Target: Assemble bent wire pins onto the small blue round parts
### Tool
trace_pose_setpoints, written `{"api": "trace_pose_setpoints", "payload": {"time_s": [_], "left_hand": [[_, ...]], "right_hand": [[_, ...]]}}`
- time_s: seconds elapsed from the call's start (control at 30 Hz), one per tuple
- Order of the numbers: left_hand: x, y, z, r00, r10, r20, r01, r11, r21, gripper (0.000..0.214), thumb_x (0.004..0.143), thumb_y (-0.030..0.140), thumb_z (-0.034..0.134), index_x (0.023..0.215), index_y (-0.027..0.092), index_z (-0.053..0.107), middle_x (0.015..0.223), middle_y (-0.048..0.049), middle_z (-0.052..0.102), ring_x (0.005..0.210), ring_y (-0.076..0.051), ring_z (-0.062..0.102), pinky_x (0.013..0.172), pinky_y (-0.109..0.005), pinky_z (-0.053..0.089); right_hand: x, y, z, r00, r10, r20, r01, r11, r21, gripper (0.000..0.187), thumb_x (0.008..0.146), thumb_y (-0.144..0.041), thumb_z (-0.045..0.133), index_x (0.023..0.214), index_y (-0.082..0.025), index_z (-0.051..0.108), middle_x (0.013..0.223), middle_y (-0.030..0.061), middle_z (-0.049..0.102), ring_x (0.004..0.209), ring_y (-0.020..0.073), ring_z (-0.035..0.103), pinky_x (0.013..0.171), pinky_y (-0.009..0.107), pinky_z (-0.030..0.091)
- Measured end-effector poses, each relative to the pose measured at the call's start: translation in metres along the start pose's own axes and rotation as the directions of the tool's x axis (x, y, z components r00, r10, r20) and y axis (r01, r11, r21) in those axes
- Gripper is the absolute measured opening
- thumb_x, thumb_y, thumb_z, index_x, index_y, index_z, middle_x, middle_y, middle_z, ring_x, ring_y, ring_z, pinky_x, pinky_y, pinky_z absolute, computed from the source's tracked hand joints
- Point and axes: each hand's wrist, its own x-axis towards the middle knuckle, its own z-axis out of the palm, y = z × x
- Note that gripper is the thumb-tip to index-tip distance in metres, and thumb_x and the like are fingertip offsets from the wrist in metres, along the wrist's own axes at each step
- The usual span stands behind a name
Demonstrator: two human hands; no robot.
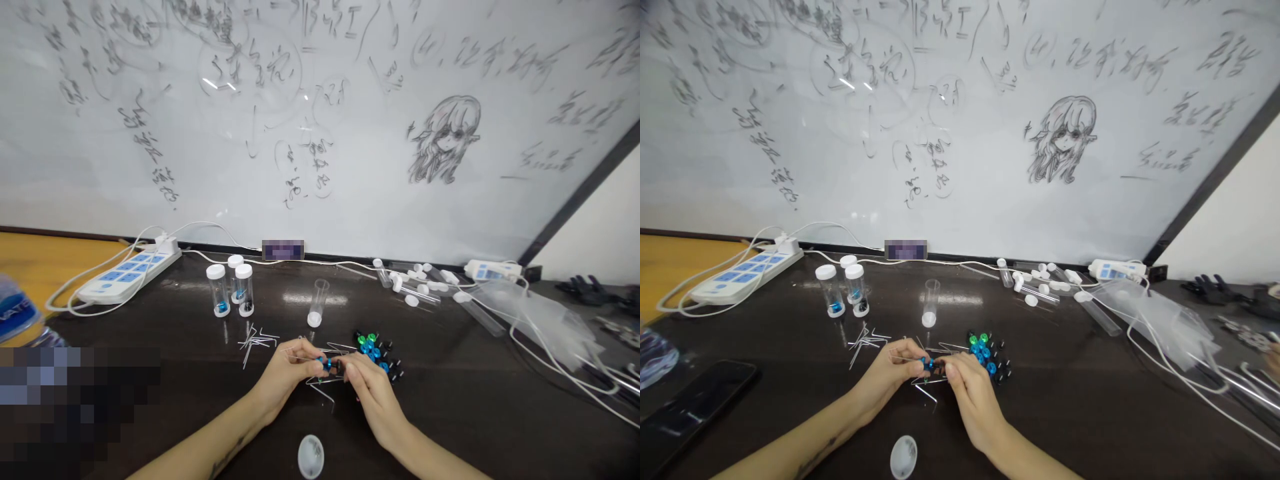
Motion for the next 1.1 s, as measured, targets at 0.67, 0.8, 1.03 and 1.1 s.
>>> {"api": "trace_pose_setpoints", "payload": {"time_s": [0.67, 0.8, 1.03, 1.1], "left_hand": [[-0.0008, -0.0015, 0.0023, 1.0, 0.002, 0.004, -0.002, 0.996, 0.093, 0.015, 0.06, 0.014, 0.079, 0.071, 0.014, 0.069, 0.072, -0.0026, 0.07, 0.069, -0.014, 0.061, 0.071, -0.027, 0.047], [-0.0007, -0.0006, 0.0033, 1.0, 0.012, -0.017, -0.01, 0.994, 0.106, 0.015, 0.06, 0.014, 0.079, 0.071, 0.014, 0.069, 0.072, -0.0024, 0.07, 0.068, -0.014, 0.061, 0.069, -0.025, 0.045], [0.0003, -0.0018, 0.0019, 1.0, 0.016, -0.009, -0.015, 0.993, 0.115, 0.015, 0.06, 0.015, 0.079, 0.07, 0.014, 0.068, 0.072, -0.003, 0.07, 0.067, -0.014, 0.061, 0.068, -0.026, 0.045], [0.0005, -0.0023, 0.0016, 1.0, 0.017, -0.003, -0.017, 0.992, 0.128, 0.015, 0.061, 0.015, 0.079, 0.071, 0.014, 0.068, 0.073, -0.0035, 0.071, 0.068, -0.015, 0.061, 0.068, -0.026, 0.045]], "right_hand": [[0.0032, 0.0008, 0.0022, 1.0, 0.026, -0.015, -0.027, 0.997, -0.077, 0.035, 0.098, -0.034, 0.036, 0.074, -0.02, 0.059, 0.074, 0.0018, 0.059, 0.075, 0.0192, 0.056, 0.073, 0.03, 0.042], [0.0025, 0.0038, 0.0027, 0.999, 0.026, -0.02, -0.027, 0.998, -0.057, 0.017, 0.094, -0.031, 0.047, 0.089, -0.022, 0.061, 0.086, 0.0032, 0.063, 0.084, 0.0214, 0.057, 0.076, 0.031, 0.043], [0.0011, 0.0093, 0.0042, 0.997, 0.002, -0.075, -0.005, 0.999, -0.043, 0.006, 0.084, -0.023, 0.063, 0.089, -0.022, 0.06, 0.086, 0.0015, 0.061, 0.077, 0.0192, 0.057, 0.075, 0.03, 0.044], [0.0017, 0.0082, 0.004, 0.997, 0.011, -0.083, -0.015, 0.999, -0.039, 0.014, 0.082, -0.029, 0.066, 0.091, -0.022, 0.06, 0.085, 0.0013, 0.06, 0.074, 0.0189, 0.056, 0.073, 0.029, 0.044]]}}
